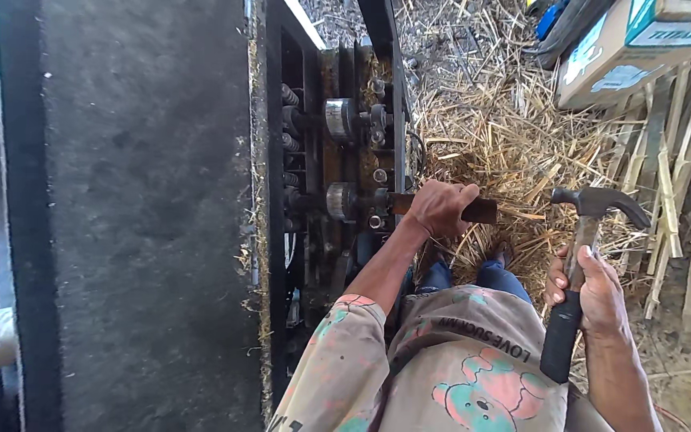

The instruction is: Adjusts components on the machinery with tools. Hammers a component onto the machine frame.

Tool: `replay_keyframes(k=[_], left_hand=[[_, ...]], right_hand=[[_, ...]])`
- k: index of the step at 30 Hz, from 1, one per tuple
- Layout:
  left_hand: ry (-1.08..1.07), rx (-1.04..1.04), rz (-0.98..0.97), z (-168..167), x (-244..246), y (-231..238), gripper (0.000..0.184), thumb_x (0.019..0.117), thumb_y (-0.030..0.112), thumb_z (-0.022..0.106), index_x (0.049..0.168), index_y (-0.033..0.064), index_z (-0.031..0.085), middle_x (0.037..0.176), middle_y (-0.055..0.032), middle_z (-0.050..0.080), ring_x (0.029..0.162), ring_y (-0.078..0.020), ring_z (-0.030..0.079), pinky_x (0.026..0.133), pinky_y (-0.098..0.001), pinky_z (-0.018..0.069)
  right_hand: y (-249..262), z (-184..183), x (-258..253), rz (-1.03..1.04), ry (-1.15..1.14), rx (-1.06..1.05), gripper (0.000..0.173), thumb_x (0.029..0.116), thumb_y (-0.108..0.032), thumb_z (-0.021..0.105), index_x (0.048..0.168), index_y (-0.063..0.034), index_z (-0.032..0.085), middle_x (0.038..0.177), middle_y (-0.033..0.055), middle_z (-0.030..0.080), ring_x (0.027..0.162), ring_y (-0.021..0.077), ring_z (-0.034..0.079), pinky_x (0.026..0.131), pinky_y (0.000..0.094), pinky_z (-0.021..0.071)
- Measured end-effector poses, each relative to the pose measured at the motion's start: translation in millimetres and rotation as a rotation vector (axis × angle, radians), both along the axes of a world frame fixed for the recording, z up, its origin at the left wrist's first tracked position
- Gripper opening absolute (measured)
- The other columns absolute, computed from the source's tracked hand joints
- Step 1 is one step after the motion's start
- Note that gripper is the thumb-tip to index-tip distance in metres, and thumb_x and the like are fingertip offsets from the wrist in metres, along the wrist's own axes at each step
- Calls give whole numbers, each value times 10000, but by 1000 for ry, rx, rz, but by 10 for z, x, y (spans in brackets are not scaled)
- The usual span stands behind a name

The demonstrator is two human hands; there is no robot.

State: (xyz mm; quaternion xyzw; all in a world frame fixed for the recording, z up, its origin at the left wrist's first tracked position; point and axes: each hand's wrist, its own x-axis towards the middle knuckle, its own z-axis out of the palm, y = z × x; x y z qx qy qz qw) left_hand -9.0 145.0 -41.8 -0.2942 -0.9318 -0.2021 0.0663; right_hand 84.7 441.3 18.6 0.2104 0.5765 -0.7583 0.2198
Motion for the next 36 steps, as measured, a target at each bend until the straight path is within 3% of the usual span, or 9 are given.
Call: replay_keyframes(k=[4, 7, 9, 12, 18, 26, 31, 34, 36], left_hand=[[6, 26, 37, 4, -5, -15, 340, 691, 385, 788, 832, 117, 633, 621, -50, 615, 507, -230, 616, 430, -414, 447], [48, 85, 53, -2, -21, -29, 363, 669, 386, 805, 836, 114, 633, 614, -52, 614, 496, -232, 612, 421, -416, 448], [77, 99, 61, -6, -40, -51, 367, 667, 394, 800, 819, 113, 620, 606, -53, 609, 495, -233, 612, 417, -417, 448], [88, 90, 69, -45, -5, -28, 384, 676, 419, 794, 806, 110, 608, 594, -58, 595, 488, -241, 605, 414, -419, 439], [110, 36, 129, -65, -48, 28, 388, 688, 425, 765, 772, 90, 590, 579, -67, 573, 477, -245, 593, 412, -424, 435], [82, -41, 132, -80, -50, 71, 385, 680, 422, 763, 750, 101, 562, 548, -54, 537, 456, -232, 566, 407, -414, 415], [92, -74, 131, -59, -61, 102, 381, 697, 413, 753, 752, 82, 574, 555, -67, 554, 462, -239, 580, 407, -418, 424], [77, -74, 138, -61, -73, 86, 376, 691, 410, 749, 748, 85, 568, 551, -66, 550, 461, -243, 580, 408, -424, 423], [68, -56, 144, -56, -89, 84, 385, 673, 421, 754, 760, 87, 583, 557, -66, 565, 465, -244, 589, 407, -429, 426]], right_hand=[[45, 94, -96, 23, 55, 58, 385, 1114, -363, 251, 1154, -75, 503, 641, -5, 547, 408, 121, 525, 384, 299, 530], [157, 189, -253, -41, 174, 39, 480, 1099, -520, 273, 1173, -121, 529, 637, -30, 552, 434, 122, 550, 424, 314, 561], [215, 233, -341, -104, 206, -26, 510, 1085, -578, 240, 1175, -162, 522, 630, -42, 527, 422, 110, 526, 414, 294, 536], [199, 316, -258, -69, 99, -63, 506, 1092, -554, 173, 1140, -182, 513, 581, -50, 473, 388, 95, 483, 379, 284, 495], [-362, 55, 54, 181, -175, -250, 405, 1125, -354, 217, 1165, -44, 474, 642, 14, 519, 418, 122, 523, 385, 301, 531], [-49, 20, -113, -32, -20, -195, 407, 1123, -373, 219, 1120, -54, 472, 622, 31, 524, 399, 156, 526, 394, 344, 552], [-314, -168, -78, 193, -144, -267, 368, 1128, -335, 289, 1145, -26, 488, 668, 36, 541, 431, 136, 537, 406, 312, 548], [15, 0, -186, 174, -92, -198, 432, 1109, -402, 286, 1169, -49, 527, 665, 10, 547, 427, 120, 526, 404, 308, 539], [461, 251, -299, -8, 29, -97, 505, 1097, -488, 226, 1159, -107, 552, 653, -23, 552, 431, 95, 523, 404, 293, 529]])
